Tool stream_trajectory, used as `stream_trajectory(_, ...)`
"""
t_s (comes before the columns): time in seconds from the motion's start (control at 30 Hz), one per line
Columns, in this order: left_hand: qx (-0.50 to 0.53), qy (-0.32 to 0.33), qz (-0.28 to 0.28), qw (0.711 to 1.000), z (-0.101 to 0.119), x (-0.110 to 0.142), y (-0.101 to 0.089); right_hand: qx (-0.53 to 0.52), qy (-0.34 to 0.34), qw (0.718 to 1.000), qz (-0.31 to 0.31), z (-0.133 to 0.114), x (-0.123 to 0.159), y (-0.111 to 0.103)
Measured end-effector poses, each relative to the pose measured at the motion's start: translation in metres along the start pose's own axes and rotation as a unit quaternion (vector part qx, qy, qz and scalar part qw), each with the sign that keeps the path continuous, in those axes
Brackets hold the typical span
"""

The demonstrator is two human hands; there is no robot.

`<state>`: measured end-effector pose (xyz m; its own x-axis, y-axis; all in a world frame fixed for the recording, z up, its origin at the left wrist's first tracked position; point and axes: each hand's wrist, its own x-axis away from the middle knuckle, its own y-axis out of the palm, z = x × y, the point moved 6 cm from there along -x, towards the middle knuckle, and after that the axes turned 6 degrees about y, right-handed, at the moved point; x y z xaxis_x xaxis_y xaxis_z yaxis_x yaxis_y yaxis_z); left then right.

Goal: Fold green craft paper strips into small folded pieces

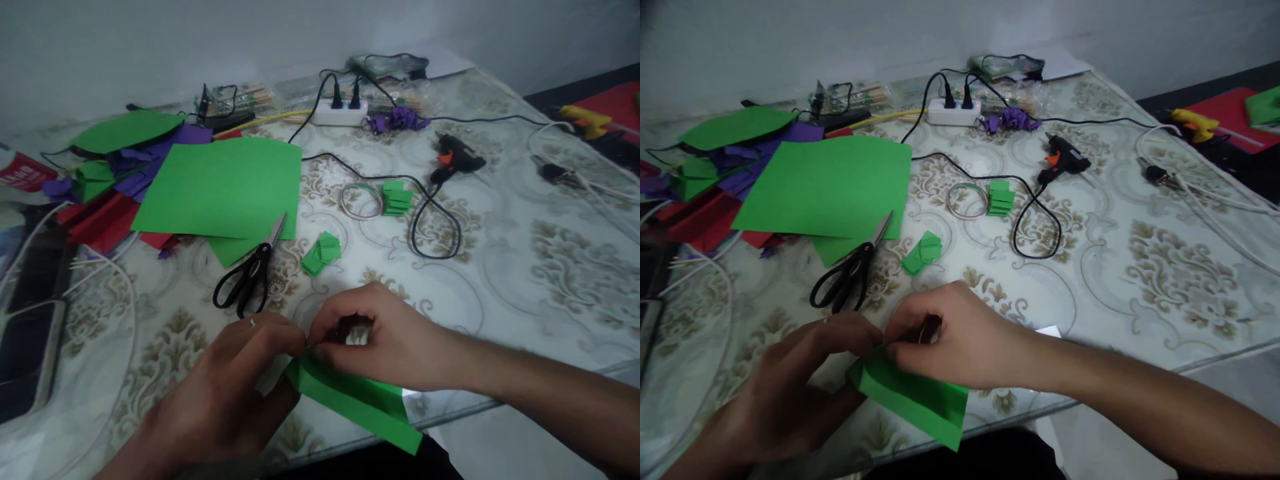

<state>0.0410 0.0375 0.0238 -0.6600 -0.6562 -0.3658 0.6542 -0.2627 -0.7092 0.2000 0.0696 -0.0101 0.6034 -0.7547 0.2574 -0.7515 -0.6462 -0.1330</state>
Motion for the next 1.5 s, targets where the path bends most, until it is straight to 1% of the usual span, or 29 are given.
stream_trajectory(0.13, 0.019, -0.008, -0.005, 1.000, 0.000, 0.001, 0.001, 0.015, -0.022, 1.000, -0.007, -0.004, 0.001, 0.001)
stream_trajectory(0.3, 0.030, -0.008, 0.000, 1.000, 0.001, 0.001, 0.001, 0.050, -0.083, 0.995, 0.002, -0.012, 0.003, 0.000)
stream_trajectory(0.37, 0.031, -0.010, 0.001, 0.999, 0.001, 0.000, 0.001, 0.059, -0.097, 0.994, 0.002, -0.014, 0.004, 0.000)
stream_trajectory(0.63, 0.010, -0.010, 0.013, 1.000, 0.004, -0.001, -0.003, 0.050, -0.089, 0.995, -0.021, -0.015, 0.004, 0.000)
stream_trajectory(0.73, -0.003, -0.013, 0.020, 1.000, 0.004, -0.001, -0.005, 0.042, -0.076, 0.996, -0.019, -0.014, 0.004, 0.000)
stream_trajectory(0.93, -0.018, -0.023, 0.048, 0.998, 0.004, 0.001, -0.008, 0.034, -0.072, 0.997, -0.013, -0.015, 0.004, 0.000)
stream_trajectory(1.17, -0.010, -0.027, 0.043, 0.999, 0.002, 0.000, -0.005, 0.034, -0.073, 0.997, -0.021, -0.015, 0.005, 0.000)
stream_trajectory(1.3, -0.002, -0.034, 0.046, 0.998, 0.000, 0.004, -0.003, 0.054, -0.080, 0.995, -0.002, -0.016, 0.004, 0.000)
stream_trajectory(1.5, -0.010, -0.044, 0.045, 0.998, -0.004, 0.007, -0.001, 0.077, -0.123, 0.989, 0.037, -0.021, 0.006, -0.002)
